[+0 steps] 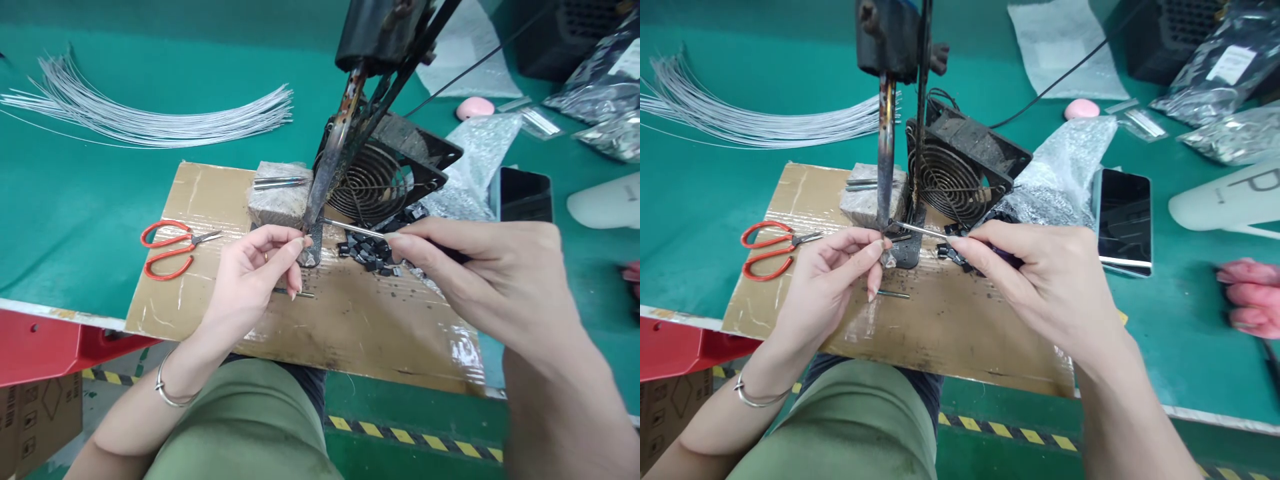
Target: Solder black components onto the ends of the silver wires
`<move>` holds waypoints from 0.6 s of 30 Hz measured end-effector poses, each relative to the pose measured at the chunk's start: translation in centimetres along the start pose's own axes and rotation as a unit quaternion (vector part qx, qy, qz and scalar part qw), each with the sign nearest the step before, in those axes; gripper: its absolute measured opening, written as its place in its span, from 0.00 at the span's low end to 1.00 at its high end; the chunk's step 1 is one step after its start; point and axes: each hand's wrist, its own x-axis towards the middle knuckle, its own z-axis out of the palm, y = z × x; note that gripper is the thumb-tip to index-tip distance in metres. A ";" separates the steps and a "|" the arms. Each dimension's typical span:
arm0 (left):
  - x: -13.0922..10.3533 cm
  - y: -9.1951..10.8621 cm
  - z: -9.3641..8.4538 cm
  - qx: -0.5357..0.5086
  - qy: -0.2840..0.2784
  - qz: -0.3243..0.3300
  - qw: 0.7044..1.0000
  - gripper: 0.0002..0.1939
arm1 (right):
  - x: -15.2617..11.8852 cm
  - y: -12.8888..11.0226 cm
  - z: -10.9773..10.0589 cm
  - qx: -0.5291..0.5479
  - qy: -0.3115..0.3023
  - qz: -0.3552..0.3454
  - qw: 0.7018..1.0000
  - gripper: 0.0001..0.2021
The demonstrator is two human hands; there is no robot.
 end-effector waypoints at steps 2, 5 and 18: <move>0.0 0.1 0.0 -0.006 -0.001 -0.001 1.000 0.04 | 0.4 -0.2 -0.4 0.026 -0.036 0.038 0.998 0.24; 0.0 0.2 0.0 -0.017 -0.001 -0.003 1.000 0.05 | 0.9 -0.1 -0.7 0.067 -0.075 0.092 0.991 0.31; 0.1 0.0 -0.1 -0.019 0.002 -0.006 1.000 0.08 | 0.0 0.4 0.7 0.048 -0.010 0.070 0.996 0.18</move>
